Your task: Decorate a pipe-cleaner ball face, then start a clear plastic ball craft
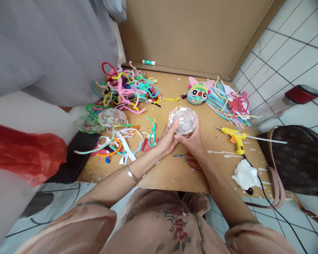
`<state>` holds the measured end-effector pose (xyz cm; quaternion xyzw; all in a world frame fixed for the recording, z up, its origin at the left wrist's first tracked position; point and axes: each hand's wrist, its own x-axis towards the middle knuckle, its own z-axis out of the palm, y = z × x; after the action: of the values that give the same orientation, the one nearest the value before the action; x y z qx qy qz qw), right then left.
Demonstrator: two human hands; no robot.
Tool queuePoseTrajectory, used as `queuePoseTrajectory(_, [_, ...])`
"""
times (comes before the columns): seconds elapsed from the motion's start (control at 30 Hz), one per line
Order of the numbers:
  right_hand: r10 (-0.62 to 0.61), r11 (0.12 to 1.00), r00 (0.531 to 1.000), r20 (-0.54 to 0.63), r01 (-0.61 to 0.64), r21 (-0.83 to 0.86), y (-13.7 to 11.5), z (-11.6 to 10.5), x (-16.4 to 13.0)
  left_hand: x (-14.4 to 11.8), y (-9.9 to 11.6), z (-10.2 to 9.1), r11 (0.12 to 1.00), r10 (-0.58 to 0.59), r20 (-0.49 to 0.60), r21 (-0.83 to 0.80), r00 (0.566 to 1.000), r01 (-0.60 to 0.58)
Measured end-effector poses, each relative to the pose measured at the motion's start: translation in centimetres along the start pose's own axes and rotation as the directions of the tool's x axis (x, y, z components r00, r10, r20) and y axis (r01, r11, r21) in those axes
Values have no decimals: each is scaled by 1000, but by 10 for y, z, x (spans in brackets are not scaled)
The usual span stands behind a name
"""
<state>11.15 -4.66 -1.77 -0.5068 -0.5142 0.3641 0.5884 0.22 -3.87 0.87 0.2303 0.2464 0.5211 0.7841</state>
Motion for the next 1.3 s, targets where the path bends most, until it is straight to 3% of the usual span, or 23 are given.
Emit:
queuePoseTrajectory(0.2, [-79, 989, 992, -95, 66, -132, 3, 4, -4, -2, -4, 3, 1000, 21, 4, -6, 1000, -21])
queuePoseTrajectory(0.4, [-27, 994, 998, -52, 22, -103, 1, 1, -3, -1, -5, 0, 1000, -5, 24, 9, 1000, 5])
queuePoseTrajectory(0.7, [-52, 993, 998, -37, 48, -111, 1, 1, -2, 0, -5, -3, 1000, -25, 45, 5, 999, 24])
queuePoseTrajectory(0.87, [-84, 991, 993, 87, 93, -100, -9, -9, -4, 7, 3, -15, 994, -101, 83, -33, 991, 105])
queuePoseTrajectory(1.0, [-174, 984, 974, 145, 179, -19, -18, -17, -8, 12, 18, -29, 993, -119, 216, 27, 969, 116])
queuePoseTrajectory(1.1, [-188, 973, 973, 136, 165, 162, -21, -16, -8, 13, 27, -34, 991, -101, 299, 116, 949, 69])
queuePoseTrajectory(1.17, [-164, 964, 978, 127, 132, 232, -21, -17, -5, 12, 29, -34, 989, -84, 311, 145, 947, 40])
queuePoseTrajectory(1.3, [-121, 973, 984, 131, 92, 210, -24, -31, 6, 12, 28, -33, 976, -69, 296, 219, 953, 3])
